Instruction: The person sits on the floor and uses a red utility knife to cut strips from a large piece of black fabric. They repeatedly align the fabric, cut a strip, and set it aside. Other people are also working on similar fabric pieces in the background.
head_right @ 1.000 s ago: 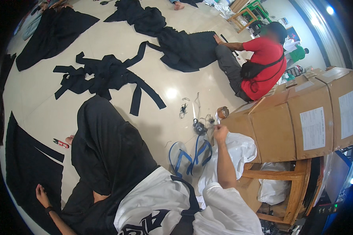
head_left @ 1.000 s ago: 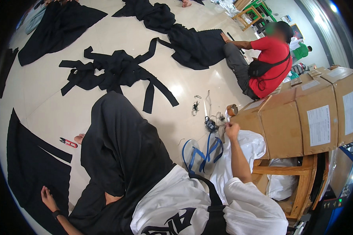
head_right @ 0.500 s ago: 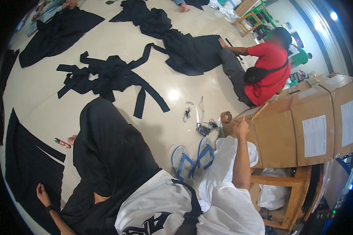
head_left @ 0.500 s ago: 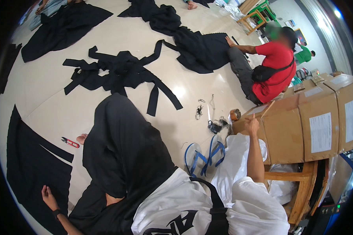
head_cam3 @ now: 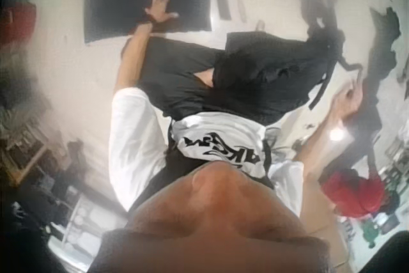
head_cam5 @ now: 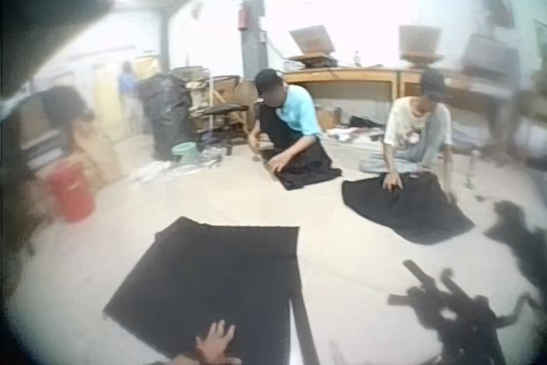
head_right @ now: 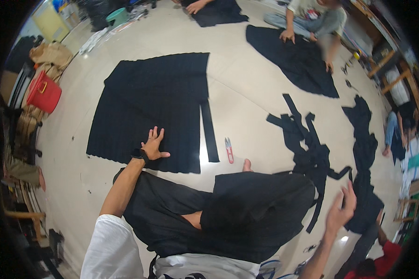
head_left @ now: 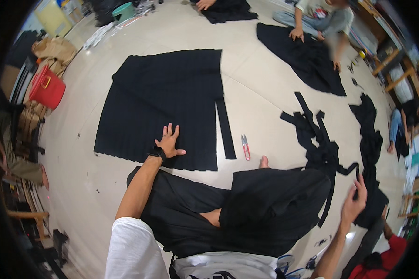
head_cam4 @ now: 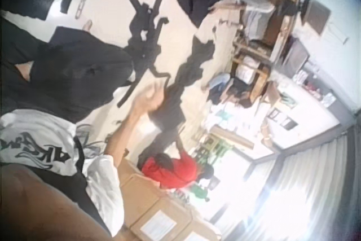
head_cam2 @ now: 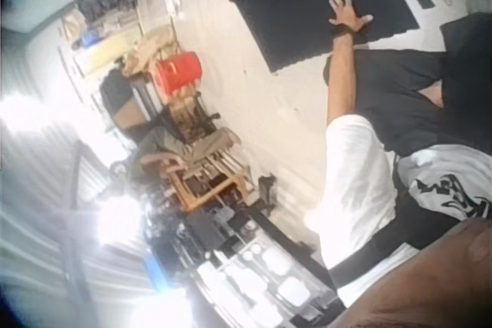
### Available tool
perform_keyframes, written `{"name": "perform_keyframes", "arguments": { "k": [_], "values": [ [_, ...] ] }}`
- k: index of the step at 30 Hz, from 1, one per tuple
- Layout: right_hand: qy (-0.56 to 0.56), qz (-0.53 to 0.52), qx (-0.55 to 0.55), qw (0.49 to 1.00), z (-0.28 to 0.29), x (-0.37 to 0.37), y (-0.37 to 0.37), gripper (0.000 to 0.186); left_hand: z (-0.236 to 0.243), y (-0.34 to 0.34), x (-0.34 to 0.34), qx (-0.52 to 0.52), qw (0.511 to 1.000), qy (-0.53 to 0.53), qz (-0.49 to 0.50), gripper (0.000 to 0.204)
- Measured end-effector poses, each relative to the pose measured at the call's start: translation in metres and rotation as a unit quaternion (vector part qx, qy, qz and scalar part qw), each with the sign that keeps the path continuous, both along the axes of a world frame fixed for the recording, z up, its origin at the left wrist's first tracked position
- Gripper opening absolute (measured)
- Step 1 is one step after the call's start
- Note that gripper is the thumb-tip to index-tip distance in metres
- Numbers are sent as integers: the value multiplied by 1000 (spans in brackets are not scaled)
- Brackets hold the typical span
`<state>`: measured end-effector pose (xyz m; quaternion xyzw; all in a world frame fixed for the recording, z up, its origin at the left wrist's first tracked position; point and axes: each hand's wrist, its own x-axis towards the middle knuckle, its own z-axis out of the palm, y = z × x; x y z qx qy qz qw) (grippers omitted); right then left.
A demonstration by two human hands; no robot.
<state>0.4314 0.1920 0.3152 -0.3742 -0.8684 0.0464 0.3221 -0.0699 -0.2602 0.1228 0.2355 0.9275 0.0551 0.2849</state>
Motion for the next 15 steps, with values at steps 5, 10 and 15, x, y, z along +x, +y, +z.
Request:
{"name": "perform_keyframes", "arguments": {
  "k": [5, 10, 15],
  "values": [
    [-61, 335, -97, 935, -28, -244, -84, 22, 20, -24, 2, -66, 998, -22, 10, 149],
    [-335, 410, -85, 844, -134, -375, -150, 30, 32, -47, 1, -154, 987, -33, 2, 162],
    [-216, 400, 224, 862, -197, -374, -197, 38, 36, -46, 3, -170, 985, -4, -30, 150]
  ]
}}
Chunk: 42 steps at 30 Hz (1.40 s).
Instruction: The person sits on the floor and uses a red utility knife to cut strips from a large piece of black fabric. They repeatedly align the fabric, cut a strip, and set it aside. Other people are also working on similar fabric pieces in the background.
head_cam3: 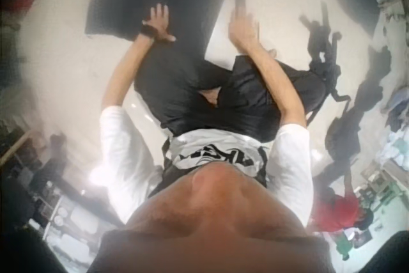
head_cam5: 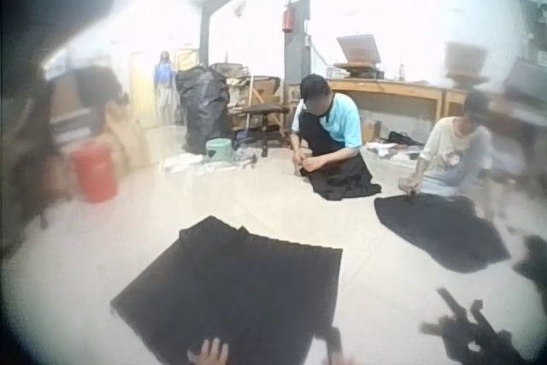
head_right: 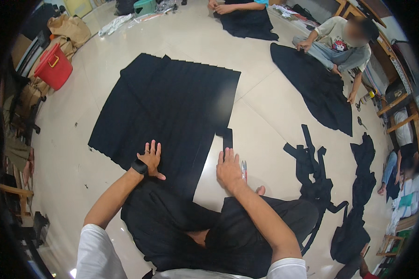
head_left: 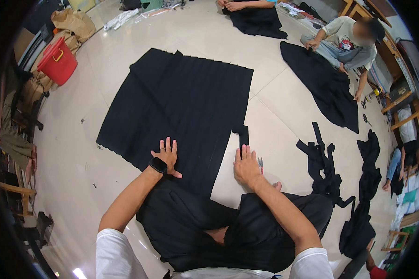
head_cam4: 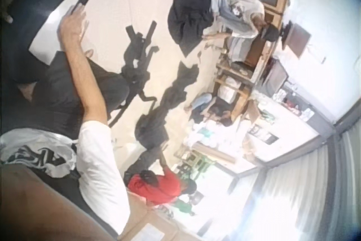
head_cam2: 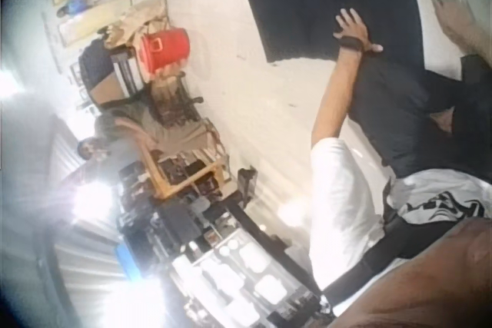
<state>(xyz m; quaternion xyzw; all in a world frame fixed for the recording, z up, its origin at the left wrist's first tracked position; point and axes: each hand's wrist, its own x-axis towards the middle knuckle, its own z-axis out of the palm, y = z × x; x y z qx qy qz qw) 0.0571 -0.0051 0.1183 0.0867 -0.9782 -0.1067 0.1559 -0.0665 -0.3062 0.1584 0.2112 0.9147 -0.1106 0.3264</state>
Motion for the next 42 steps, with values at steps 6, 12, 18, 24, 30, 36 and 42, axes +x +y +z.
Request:
{"name": "perform_keyframes", "arguments": {
  "k": [6, 12, 18, 24, 30, 36, 42],
  "values": [
    [-350, -116, -137, 919, 46, 15, 27, 40, -6, 48, -23, 169, 980, 91, -45, 90],
    [-360, -264, -209, 870, 52, 33, 52, 39, -40, 129, -39, 352, 922, 157, -41, 60],
    [-353, -282, -191, 872, 49, 11, 49, 37, -72, 159, -45, 436, 878, 198, -31, 61],
    [-105, -166, -527, 827, 13, -91, 15, 18, -84, 160, -55, 464, 870, 164, -22, 62],
    [-86, -223, -472, 848, -15, -125, 3, 16, -86, 166, -63, 489, 863, 127, -10, 60],
    [-100, -163, -436, 880, -9, -129, 10, 16, -80, 162, -75, 488, 871, 57, -15, 62],
    [-103, -126, -379, 911, -11, -129, 12, 11, -79, 160, -75, 498, 866, 41, -16, 61]
  ]
}}
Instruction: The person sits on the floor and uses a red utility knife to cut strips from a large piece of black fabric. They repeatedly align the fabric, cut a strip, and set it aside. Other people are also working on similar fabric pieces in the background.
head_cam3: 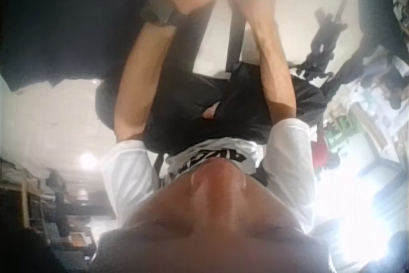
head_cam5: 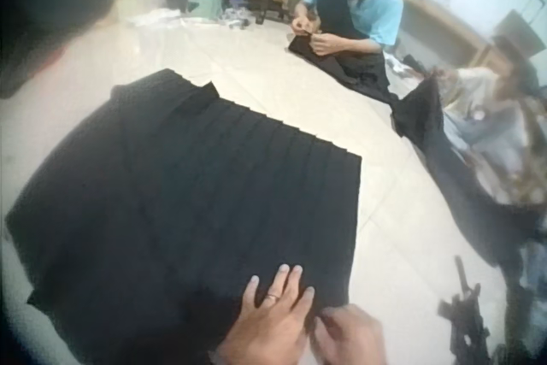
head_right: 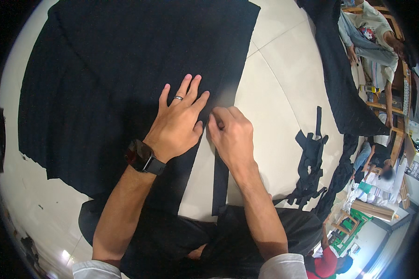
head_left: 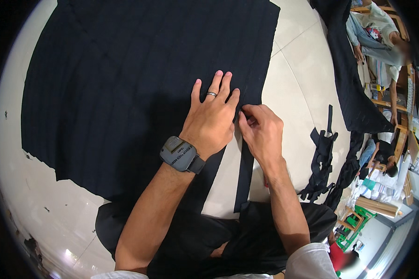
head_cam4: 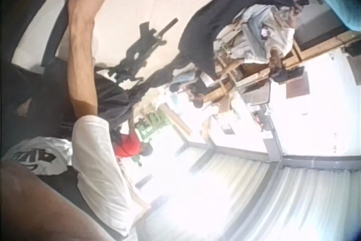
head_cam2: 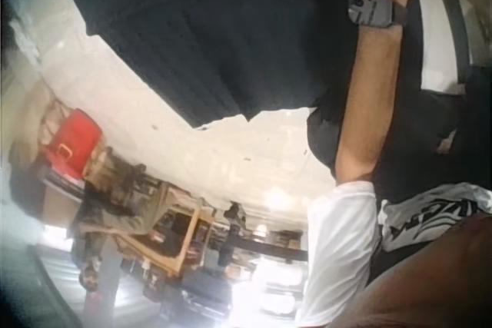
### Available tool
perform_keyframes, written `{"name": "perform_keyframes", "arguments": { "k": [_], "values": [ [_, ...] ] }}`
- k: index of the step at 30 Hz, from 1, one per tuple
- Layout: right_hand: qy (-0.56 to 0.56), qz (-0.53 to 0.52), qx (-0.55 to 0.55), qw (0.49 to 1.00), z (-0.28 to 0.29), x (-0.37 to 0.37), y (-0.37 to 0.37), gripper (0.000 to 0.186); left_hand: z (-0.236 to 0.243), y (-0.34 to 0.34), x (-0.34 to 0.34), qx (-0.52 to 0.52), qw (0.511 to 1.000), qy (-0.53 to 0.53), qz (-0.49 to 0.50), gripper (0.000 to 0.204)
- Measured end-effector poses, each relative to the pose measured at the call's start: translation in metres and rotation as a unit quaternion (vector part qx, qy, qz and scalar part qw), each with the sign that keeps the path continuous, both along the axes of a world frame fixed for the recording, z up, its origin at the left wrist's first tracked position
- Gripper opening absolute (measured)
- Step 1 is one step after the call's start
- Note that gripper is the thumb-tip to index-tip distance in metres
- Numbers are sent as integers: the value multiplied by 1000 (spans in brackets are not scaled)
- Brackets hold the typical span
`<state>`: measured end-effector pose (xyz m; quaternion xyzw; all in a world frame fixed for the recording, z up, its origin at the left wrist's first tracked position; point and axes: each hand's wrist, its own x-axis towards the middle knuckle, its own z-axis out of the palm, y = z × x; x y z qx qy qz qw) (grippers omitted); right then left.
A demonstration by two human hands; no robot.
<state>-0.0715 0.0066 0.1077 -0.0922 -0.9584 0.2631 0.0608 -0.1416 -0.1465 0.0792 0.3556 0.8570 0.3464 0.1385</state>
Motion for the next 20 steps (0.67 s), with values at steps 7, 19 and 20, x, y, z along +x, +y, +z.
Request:
{"name": "perform_keyframes", "arguments": {
  "k": [7, 19, 20],
  "values": [
    [-4, 43, 51, 998, -3, -6, -1, 6, -4, 0, 1, 9, 1000, 8, 0, 62],
    [-123, -6, 7, 992, 3, 3, 0, 11, -10, 4, 3, -16, 1000, 24, -8, 64],
    [-133, -18, 3, 991, 4, 4, 0, 12, -10, 4, 3, -13, 1000, 26, -7, 64]
  ]
}}
